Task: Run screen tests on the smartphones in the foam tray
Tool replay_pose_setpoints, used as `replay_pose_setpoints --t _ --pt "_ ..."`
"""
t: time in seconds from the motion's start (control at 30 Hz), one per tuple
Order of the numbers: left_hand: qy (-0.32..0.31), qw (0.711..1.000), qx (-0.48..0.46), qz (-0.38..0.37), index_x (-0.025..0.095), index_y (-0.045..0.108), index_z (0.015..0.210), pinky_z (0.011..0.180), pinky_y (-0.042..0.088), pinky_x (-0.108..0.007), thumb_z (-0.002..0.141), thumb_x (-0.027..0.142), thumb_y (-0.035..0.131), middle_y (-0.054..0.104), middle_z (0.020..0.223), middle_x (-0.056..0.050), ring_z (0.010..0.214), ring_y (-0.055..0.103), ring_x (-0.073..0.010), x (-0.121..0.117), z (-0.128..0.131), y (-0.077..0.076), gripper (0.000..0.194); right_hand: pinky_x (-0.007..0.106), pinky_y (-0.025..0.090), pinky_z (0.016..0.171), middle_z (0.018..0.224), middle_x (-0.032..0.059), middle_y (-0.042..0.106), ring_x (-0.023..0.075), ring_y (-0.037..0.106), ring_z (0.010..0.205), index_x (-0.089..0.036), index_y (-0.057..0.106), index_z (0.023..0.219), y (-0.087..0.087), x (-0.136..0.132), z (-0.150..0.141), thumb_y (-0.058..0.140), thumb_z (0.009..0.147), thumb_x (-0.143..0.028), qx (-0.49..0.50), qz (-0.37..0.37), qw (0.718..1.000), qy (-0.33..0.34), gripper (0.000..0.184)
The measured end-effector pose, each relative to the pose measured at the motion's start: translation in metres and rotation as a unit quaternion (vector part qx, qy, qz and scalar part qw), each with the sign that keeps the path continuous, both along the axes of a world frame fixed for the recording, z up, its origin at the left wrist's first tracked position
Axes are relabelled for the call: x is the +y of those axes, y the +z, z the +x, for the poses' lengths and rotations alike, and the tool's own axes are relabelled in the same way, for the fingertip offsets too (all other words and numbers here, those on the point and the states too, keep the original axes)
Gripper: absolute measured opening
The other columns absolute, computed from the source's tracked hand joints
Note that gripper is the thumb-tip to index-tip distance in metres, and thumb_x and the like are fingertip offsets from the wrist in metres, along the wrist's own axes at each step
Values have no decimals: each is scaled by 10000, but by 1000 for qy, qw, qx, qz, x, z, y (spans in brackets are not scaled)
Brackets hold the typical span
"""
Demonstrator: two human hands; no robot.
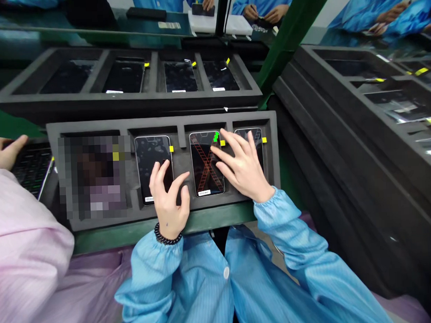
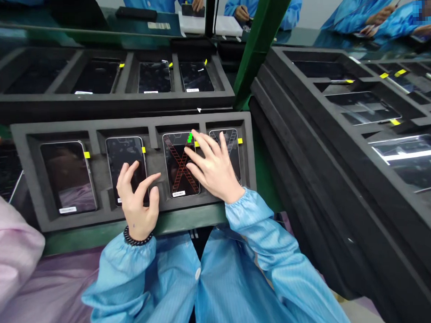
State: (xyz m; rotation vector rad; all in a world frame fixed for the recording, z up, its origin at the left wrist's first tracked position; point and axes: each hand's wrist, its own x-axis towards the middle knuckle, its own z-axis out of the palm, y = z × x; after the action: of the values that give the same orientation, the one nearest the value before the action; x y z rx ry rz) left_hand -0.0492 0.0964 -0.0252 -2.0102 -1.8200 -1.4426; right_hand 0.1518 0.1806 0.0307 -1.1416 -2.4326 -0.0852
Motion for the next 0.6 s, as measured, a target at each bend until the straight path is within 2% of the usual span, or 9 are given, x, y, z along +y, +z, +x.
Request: replay_pose_setpoints --t 0.2,0.33,0.43,0.53,0.6 --pt "1 1000 0 -5 199 687 1158 1209 321 -526 958 249 495 462 1510 -136 1482 346 -306 0 0 1 283 632 164 1262 1579 125 437 273 432 1435 -206 656 1270 -15 -45 -7 500 1014 -361 -41 -39 990 127 338" --pt "-2 1000 0 -6 199 687 1157 1207 323 -524 957 246 497 460 1510 -137 1485 340 -303 0 0 1 279 597 203 1266 1536 112 501 251 458 1414 -201 693 1188 -16 -51 -10 475 1022 -367 -47 -53 980 188 320" --pt "-3 1000 -1 -4 200 684 1162 1210 318 -521 957 235 500 458 1510 -137 1488 335 -298 0 0 0 278 584 191 1269 1567 102 460 250 422 1440 -221 662 1247 -4 -34 -15 455 1029 -379 -14 -34 990 138 340" --pt "-5 1000 -1 3 195 686 1163 1215 309 -509 954 215 505 457 1508 -142 1492 329 -290 0 0 0 277 608 162 1265 1613 130 377 276 364 1475 -204 596 1342 9 -8 -27 435 1035 -382 5 -8 999 53 389" --pt "-5 1000 -1 1 194 688 1159 1214 311 -506 957 217 500 459 1505 -142 1492 327 -288 0 0 0 277 628 138 1260 1637 146 322 290 339 1487 -193 570 1367 15 8 -37 427 1037 -380 2 2 1000 25 405"
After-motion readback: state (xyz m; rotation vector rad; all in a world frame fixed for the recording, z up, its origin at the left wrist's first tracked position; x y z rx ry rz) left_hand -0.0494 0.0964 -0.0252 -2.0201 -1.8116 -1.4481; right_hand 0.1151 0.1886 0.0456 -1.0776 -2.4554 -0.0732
